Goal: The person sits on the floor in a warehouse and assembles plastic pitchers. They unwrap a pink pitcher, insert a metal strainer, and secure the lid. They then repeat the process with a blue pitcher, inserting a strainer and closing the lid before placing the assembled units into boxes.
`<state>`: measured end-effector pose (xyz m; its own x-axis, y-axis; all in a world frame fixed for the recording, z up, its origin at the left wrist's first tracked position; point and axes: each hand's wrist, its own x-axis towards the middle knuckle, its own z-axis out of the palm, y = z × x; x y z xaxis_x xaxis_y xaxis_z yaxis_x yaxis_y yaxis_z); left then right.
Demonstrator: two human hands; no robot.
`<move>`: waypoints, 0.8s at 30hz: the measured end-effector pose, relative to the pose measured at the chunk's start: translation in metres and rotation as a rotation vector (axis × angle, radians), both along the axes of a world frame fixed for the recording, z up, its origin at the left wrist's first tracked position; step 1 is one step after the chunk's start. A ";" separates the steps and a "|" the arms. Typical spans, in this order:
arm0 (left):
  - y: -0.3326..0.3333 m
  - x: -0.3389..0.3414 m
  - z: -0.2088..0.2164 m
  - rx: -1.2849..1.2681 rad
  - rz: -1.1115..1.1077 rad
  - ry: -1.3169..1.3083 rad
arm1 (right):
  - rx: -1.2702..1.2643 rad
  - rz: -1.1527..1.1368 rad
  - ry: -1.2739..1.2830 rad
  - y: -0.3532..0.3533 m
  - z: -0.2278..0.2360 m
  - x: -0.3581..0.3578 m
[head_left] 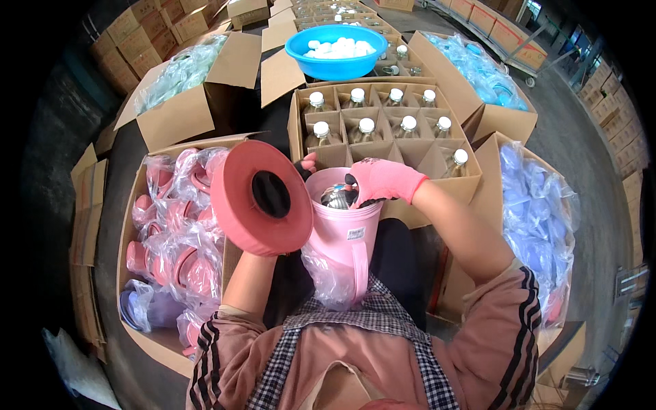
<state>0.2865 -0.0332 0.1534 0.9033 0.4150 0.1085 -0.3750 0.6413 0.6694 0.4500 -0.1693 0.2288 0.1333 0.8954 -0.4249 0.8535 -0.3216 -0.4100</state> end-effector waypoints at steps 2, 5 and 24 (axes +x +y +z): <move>0.011 0.008 0.012 0.216 0.272 0.018 | 0.246 -0.151 0.019 -0.004 -0.003 0.007; 0.011 0.016 0.045 0.480 0.768 0.001 | 0.667 -0.721 1.267 -0.004 0.000 0.021; 0.005 -0.002 -0.012 1.255 0.204 0.061 | 0.984 -0.570 1.150 -0.024 -0.086 0.009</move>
